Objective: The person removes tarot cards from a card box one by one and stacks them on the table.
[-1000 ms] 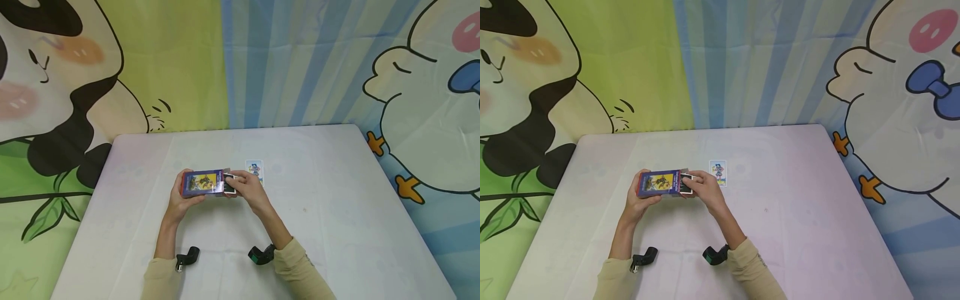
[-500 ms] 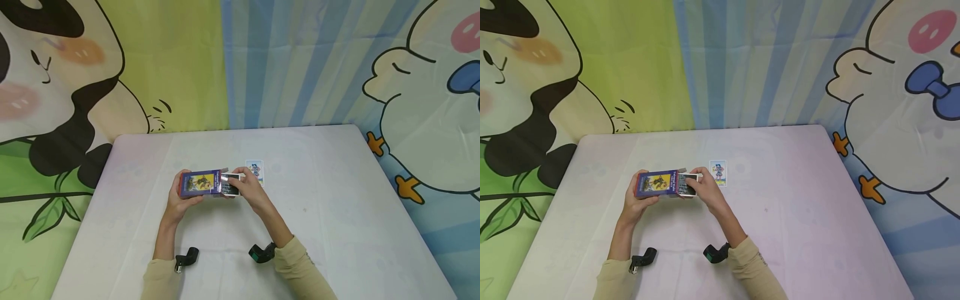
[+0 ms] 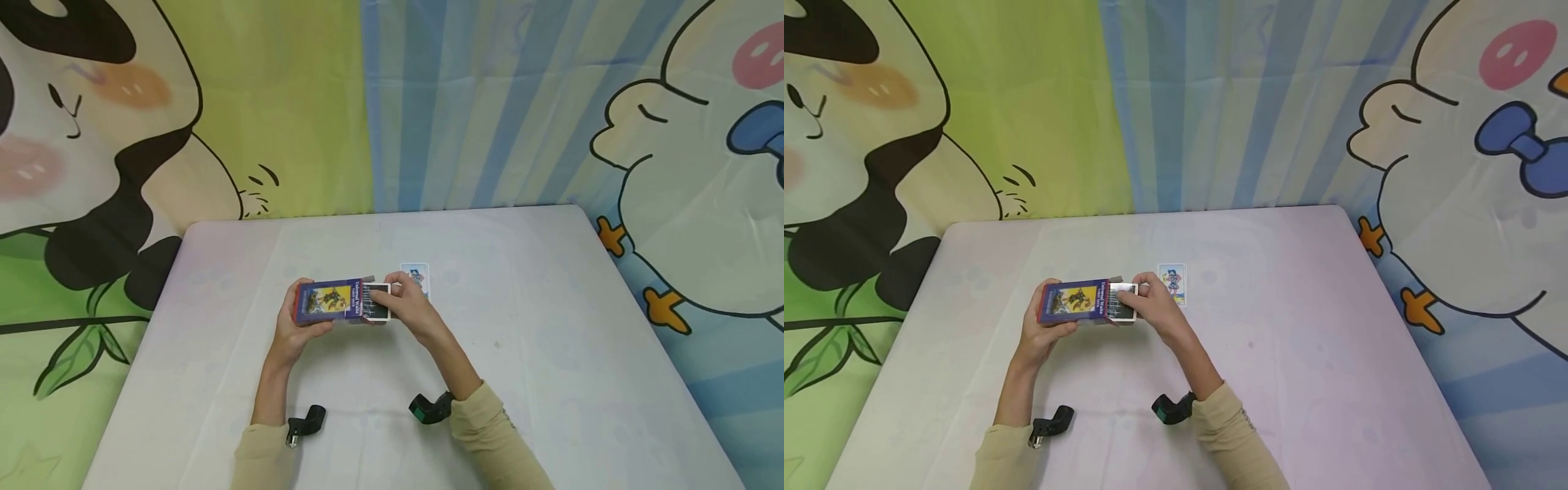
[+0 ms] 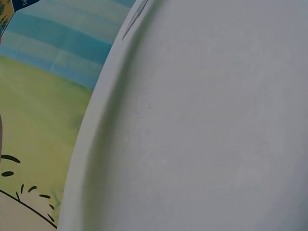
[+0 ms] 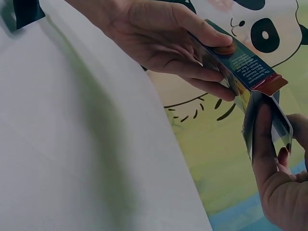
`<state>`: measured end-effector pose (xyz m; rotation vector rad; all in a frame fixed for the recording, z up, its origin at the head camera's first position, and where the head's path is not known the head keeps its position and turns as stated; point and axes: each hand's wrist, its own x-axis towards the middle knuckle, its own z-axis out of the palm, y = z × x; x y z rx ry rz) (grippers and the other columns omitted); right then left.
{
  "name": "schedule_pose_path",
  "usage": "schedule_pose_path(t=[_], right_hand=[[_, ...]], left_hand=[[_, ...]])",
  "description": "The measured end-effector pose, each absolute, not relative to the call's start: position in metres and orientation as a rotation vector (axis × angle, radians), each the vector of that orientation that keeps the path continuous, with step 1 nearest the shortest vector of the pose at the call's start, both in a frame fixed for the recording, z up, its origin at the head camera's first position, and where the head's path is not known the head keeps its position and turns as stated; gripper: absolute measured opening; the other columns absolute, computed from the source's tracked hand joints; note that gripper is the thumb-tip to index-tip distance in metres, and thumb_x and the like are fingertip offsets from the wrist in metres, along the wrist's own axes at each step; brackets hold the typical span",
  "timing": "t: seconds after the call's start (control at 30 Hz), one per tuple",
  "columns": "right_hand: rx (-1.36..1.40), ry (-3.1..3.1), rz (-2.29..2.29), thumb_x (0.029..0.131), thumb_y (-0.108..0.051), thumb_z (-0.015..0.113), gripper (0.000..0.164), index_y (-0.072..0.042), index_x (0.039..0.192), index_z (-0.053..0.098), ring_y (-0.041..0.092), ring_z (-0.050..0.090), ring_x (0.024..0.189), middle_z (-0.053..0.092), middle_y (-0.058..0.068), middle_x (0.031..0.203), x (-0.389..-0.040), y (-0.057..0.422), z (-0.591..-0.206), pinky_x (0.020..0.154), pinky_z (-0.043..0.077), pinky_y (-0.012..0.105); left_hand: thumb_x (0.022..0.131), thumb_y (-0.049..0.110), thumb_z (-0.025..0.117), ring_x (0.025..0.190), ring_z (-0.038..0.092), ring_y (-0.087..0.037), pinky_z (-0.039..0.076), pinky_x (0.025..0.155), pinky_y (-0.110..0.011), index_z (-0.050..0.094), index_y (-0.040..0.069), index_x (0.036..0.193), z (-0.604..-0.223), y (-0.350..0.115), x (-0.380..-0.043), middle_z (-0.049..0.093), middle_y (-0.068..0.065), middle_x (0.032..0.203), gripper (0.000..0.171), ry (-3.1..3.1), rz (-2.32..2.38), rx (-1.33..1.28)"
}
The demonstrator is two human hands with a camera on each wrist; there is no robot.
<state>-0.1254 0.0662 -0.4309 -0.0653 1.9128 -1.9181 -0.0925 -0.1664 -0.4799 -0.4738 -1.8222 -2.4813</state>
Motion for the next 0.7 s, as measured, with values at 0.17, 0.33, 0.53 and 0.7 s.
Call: schedule_pose_path(t=[0.17,0.33,0.53,0.7], right_hand=[[-0.145,1.887,-1.859,0.096,-0.016,0.059,0.036,0.006,0.121,0.045,0.011,0.071,0.079,0.065,0.029,0.114,-0.128,0.068,-0.431,0.072,0.057,0.025],[-0.114,1.905,-1.827,0.097,-0.015,0.056,0.031,0.002,0.121,0.049,0.013,0.071,0.085,0.068,0.025,0.111,-0.13,0.07,-0.432,0.075,0.057,0.024],[-0.124,1.899,-1.804,0.096,-0.013,0.054,0.028,0.0,0.121,0.047,0.018,0.07,0.088,0.065,0.026,0.113,-0.131,0.075,-0.43,0.075,0.058,0.026],[-0.151,1.826,-1.823,0.096,-0.007,0.053,0.036,-0.003,0.131,0.053,0.018,0.068,0.094,0.058,0.026,0.125,-0.132,0.078,-0.432,0.079,0.059,0.03]], left_hand=[[0.07,-0.019,0.071,0.105,0.059,-0.008,0.055,0.083,-0.02,0.035,0.009,0.138,-0.48,-0.169,-0.091,0.054,0.002,0.121,0.081,-1.84,-2.459,-0.447],[0.071,-0.019,0.071,0.105,0.061,-0.008,0.056,0.081,-0.02,0.032,0.004,0.139,-0.48,-0.17,-0.09,0.055,0.002,0.121,0.082,-1.817,-2.471,-0.438],[0.071,-0.019,0.07,0.105,0.061,-0.008,0.056,0.082,-0.02,0.037,0.014,0.137,-0.479,-0.171,-0.09,0.054,0.002,0.121,0.081,-1.791,-2.495,-0.443],[0.071,-0.018,0.071,0.104,0.06,-0.008,0.056,0.081,-0.02,0.038,0.015,0.137,-0.48,-0.171,-0.09,0.054,0.002,0.121,0.081,-1.807,-2.491,-0.434]])
